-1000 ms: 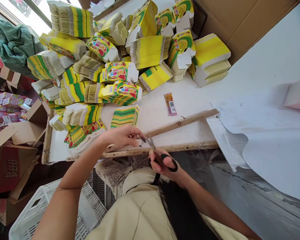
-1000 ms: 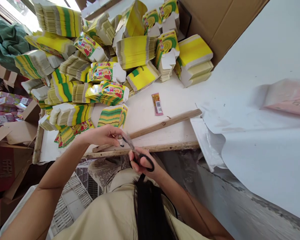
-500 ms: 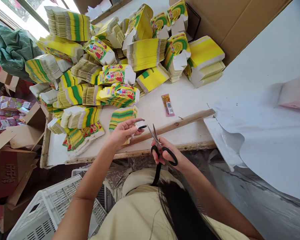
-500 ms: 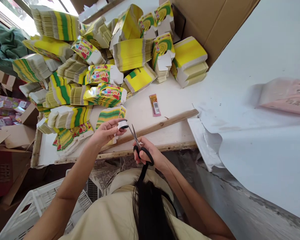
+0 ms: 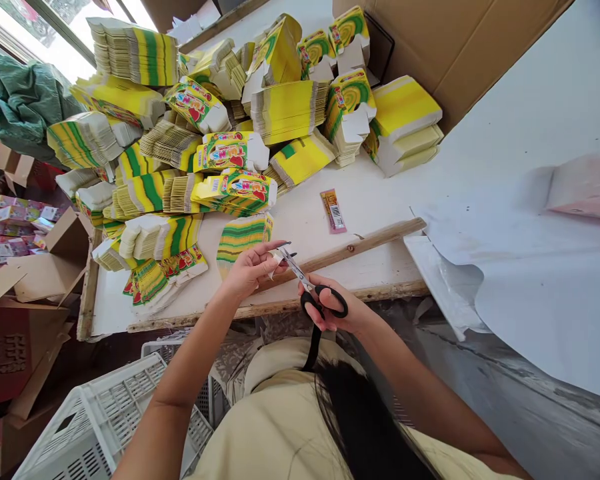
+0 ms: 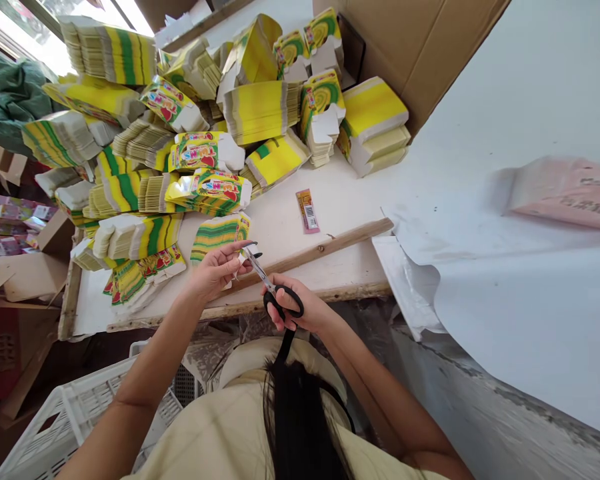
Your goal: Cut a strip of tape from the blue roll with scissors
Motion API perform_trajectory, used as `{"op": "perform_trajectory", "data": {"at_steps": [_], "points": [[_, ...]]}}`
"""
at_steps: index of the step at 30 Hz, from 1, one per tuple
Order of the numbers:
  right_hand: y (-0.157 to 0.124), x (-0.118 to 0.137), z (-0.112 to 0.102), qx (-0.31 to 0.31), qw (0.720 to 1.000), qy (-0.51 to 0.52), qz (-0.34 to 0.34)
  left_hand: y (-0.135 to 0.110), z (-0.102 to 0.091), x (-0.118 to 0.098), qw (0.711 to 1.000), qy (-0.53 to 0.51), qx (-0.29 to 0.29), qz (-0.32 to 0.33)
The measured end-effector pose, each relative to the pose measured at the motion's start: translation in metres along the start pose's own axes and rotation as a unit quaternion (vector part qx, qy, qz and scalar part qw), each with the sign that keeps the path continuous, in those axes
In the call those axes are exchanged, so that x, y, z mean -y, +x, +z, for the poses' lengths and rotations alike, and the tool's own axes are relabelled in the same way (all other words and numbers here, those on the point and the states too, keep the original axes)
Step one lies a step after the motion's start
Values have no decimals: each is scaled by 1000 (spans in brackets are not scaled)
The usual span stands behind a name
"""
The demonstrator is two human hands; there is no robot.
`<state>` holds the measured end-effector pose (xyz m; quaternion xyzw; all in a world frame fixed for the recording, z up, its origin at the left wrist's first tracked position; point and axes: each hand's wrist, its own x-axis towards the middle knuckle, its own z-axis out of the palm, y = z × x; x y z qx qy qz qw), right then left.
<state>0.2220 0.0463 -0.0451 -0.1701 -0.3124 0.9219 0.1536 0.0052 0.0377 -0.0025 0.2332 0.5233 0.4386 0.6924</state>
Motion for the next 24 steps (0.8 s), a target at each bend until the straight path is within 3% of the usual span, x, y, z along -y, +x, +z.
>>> {"op": "perform_trajectory", "data": {"at_steps": [8,17,20,24], "points": [[2,-5,-4,-3,999,31,-18,1,0,8,1000,-3,-12,0],[-9,13,-14,-72,995,8,-64,-1,2,6,1000,-1,1,-1],[-12,16,-17,-87,993,12,-76,3,11,10,997,81,-9,13],[-13,15,-13,-63,996,26,-61,14,28,15,960,252,-59,109]]}}
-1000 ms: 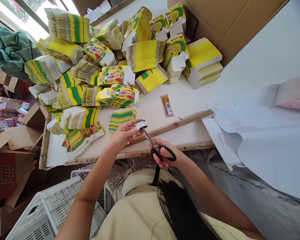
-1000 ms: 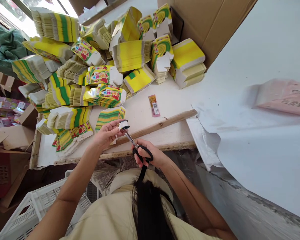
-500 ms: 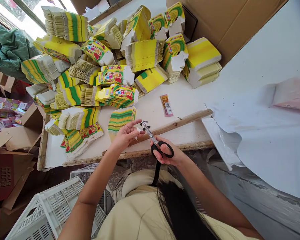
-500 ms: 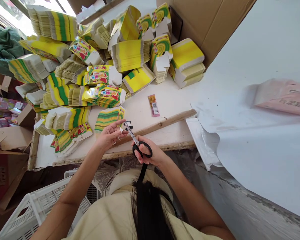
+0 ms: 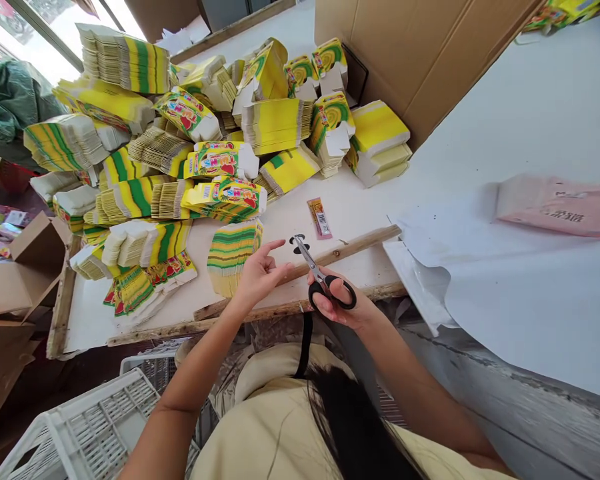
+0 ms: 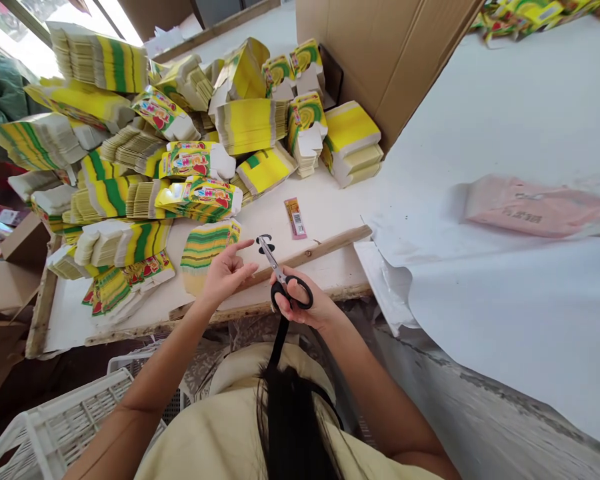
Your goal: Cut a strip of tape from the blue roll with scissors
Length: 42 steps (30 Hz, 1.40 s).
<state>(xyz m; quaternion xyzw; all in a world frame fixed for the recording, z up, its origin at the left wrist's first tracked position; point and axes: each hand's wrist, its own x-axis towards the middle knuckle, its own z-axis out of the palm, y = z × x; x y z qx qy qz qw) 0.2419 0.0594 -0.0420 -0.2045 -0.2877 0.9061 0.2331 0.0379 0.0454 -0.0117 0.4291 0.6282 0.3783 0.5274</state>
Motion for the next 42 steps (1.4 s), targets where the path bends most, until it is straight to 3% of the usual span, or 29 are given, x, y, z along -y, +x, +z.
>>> {"op": "perform_trajectory", "data": {"at_steps": [5,12,15,19,24,28,31,34,39,42], "points": [[-1,-3,7,33,999,17,26,5,9,-3,988,108,-63,91],[-13,2,5,83,996,-18,28,6,3,-1,969,185,-120,108],[-16,12,5,16,993,-103,52,8,-1,-2,970,179,-122,114],[-12,21,2,-95,970,-195,111,6,-6,-4,954,215,-128,162],[-3,23,2,-116,965,-204,120,3,-5,1,894,332,-150,261],[6,20,9,-160,952,-234,112,2,3,8,850,405,-147,303],[9,18,14,-185,947,-242,99,1,8,12,847,410,-148,305],[8,15,13,-155,960,-214,90,1,9,16,852,409,-144,294],[9,12,8,-169,960,-198,100,3,13,20,802,453,-132,365],[14,10,9,-183,962,-185,78,6,16,18,799,460,-131,364]]}}
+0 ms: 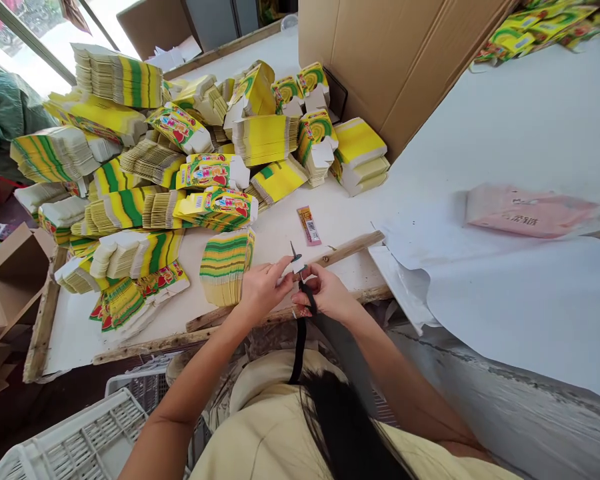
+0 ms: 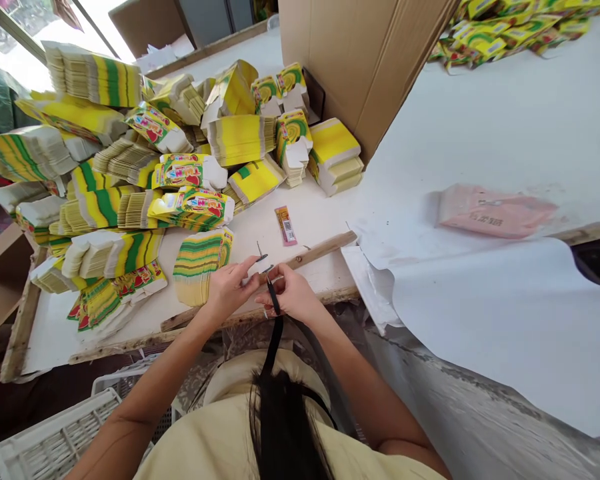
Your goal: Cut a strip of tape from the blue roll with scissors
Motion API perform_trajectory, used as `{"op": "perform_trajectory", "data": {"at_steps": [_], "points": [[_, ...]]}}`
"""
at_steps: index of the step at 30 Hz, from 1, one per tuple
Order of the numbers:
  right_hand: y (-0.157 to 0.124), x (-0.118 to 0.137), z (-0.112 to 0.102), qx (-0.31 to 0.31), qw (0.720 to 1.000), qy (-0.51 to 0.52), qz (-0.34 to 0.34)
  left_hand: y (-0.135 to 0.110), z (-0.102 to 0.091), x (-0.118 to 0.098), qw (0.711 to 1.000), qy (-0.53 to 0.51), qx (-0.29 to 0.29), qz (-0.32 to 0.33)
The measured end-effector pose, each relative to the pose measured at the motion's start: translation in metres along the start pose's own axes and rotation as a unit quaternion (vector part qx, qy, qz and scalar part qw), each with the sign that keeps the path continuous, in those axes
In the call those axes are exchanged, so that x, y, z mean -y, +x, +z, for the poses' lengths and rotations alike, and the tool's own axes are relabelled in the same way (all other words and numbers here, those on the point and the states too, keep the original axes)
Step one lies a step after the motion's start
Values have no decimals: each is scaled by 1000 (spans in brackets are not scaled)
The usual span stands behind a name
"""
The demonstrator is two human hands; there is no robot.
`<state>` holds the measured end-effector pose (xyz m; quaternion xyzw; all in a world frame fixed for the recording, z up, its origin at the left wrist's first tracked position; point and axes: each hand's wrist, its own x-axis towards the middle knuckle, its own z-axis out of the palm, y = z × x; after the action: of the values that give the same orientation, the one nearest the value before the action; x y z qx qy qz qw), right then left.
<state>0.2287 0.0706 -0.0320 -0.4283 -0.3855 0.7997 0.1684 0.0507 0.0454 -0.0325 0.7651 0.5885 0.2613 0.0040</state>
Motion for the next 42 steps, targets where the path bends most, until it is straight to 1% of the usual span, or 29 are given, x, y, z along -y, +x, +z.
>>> {"op": "perform_trajectory", "data": {"at_steps": [3,4,7,8,9,11,12,13,15,16,17,18,19,20,21,24,27,29,30,31,32,34,35,36,37,38,39,40,42], "points": [[0,4,3,-12,1000,23,-8,6,-3,-1,1000,-18,-3,-5],[-1,5,2,0,1000,29,-10,8,-5,-2,1000,-27,-8,-3],[-2,6,-6,90,995,40,-5,11,-7,-3,999,-47,-14,-5],[-2,6,-10,106,994,32,-6,12,-7,-4,998,-56,-13,-12],[-1,7,-14,101,995,12,-15,12,-7,-5,997,-75,-8,-21],[-1,8,-18,36,996,-67,-55,14,-8,-6,986,-153,30,-61],[-2,10,-17,-6,990,-119,-81,15,-9,-7,970,-214,60,-95],[-3,12,-16,-42,978,-174,-102,16,-12,-7,945,-282,90,-139],[-7,16,-10,-99,945,-285,-129,21,-18,-6,877,-396,138,-234],[-9,18,-6,-118,924,-337,-136,23,-21,-5,849,-427,152,-273],[-11,19,-2,-132,902,-387,-139,25,-25,-4,831,-439,162,-300],[-12,20,2,-141,881,-429,-140,27,-28,-3,827,-432,172,-317],[-12,19,5,-145,865,-460,-139,29,-30,-2,835,-410,179,-322],[-12,19,8,-143,856,-477,-140,30,-33,-2,849,-381,184,-318],[-11,17,9,-137,855,-480,-144,30,-35,-2,865,-350,185,-309],[-7,14,8,-111,876,-438,-168,27,-38,-4,910,-265,164,-275],[-1,9,3,-95,912,-359,-173,22,-37,-9,947,-206,106,-224],[5,4,1,-112,925,-317,-176,21,-33,-12,968,-166,61,-180],[9,0,0,-138,921,-312,-188,21,-32,-13,975,-145,41,-161],[12,-4,0,-176,906,-321,-211,22,-30,-15,981,-128,21,-144],[15,-7,0,-224,881,-341,-241,23,-29,-16,985,-116,5,-128],[20,-14,1,-323,806,-387,-311,26,-28,-20,988,-111,-24,-101],[22,-15,1,-356,772,-402,-341,29,-29,-22,989,-114,-33,-90],[23,-16,0,-376,749,-409,-363,31,-30,-24,989,-118,-41,-82],[24,-15,-1,-385,738,-409,-374,33,-30,-26,989,-121,-44,-78],[24,-12,-3,-385,738,-405,-378,35,-31,-27,989,-119,-43,-77],[24,-10,-5,-376,749,-399,-374,36,-31,-29,990,-114,-42,-77],[24,-6,-8,-356,768,-389,-363,37,-31,-29,991,-105,-38,-78],[24,1,-14,-287,826,-356,-331,37,-29,-28,992,-87,-32,-80]]}}
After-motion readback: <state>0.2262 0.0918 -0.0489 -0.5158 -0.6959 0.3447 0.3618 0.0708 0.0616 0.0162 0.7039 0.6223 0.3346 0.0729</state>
